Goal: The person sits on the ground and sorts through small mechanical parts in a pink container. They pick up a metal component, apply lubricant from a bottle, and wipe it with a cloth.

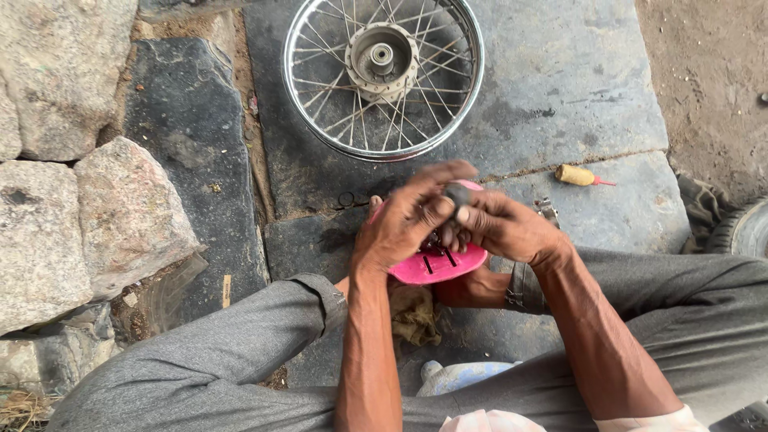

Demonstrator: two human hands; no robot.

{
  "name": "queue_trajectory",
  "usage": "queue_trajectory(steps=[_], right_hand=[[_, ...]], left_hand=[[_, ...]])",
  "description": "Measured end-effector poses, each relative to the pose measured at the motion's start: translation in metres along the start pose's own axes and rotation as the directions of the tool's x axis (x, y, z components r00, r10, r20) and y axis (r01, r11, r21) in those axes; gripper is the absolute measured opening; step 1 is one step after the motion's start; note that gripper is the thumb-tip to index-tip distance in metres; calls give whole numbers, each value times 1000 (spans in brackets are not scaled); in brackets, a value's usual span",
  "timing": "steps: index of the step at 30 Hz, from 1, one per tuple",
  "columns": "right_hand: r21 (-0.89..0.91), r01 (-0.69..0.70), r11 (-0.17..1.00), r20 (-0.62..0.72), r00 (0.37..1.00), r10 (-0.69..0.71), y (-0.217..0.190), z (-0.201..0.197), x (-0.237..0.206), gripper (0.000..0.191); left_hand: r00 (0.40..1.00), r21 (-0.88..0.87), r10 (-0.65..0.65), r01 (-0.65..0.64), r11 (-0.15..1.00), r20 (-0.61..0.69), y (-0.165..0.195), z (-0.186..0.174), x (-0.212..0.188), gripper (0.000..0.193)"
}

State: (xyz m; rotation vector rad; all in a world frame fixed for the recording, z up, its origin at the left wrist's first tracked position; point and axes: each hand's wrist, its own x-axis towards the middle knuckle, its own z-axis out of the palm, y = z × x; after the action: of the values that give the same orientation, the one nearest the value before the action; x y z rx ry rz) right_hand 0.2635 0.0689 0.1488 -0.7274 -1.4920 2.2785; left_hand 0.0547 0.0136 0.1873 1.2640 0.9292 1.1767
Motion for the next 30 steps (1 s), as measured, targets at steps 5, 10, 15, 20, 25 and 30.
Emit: queue_trajectory(steps=[5,10,15,20,25,30], right_hand=[[-21,77,997,-33,996,-78,6,3,1,37],[-222,-9,975,-269,962,-53,-2,14,9,37],[-559,-426,711,-623,782,-22,-6,32,19,30],[18,-42,999,-346,937,46,-4,20,16,29],[318,11,948,-264,962,77,10,14,15,29],[387,-30,922,-260,955,141,14,16,17,27]], left_hand=[[992,-37,-118,120,992,51,5,4,-3,62],[974,-261,-167,123,958,-153,-22,14,1,60],[879,-56,-64,42,998,-473,-47,23,12,68],[937,-606,-287,113,788,-199,-48,10,3,76],[970,-661,-200,61,748,-137,-55,19,5,69],[949,-714,-264,67,697,-170,-57,21,8,63]])
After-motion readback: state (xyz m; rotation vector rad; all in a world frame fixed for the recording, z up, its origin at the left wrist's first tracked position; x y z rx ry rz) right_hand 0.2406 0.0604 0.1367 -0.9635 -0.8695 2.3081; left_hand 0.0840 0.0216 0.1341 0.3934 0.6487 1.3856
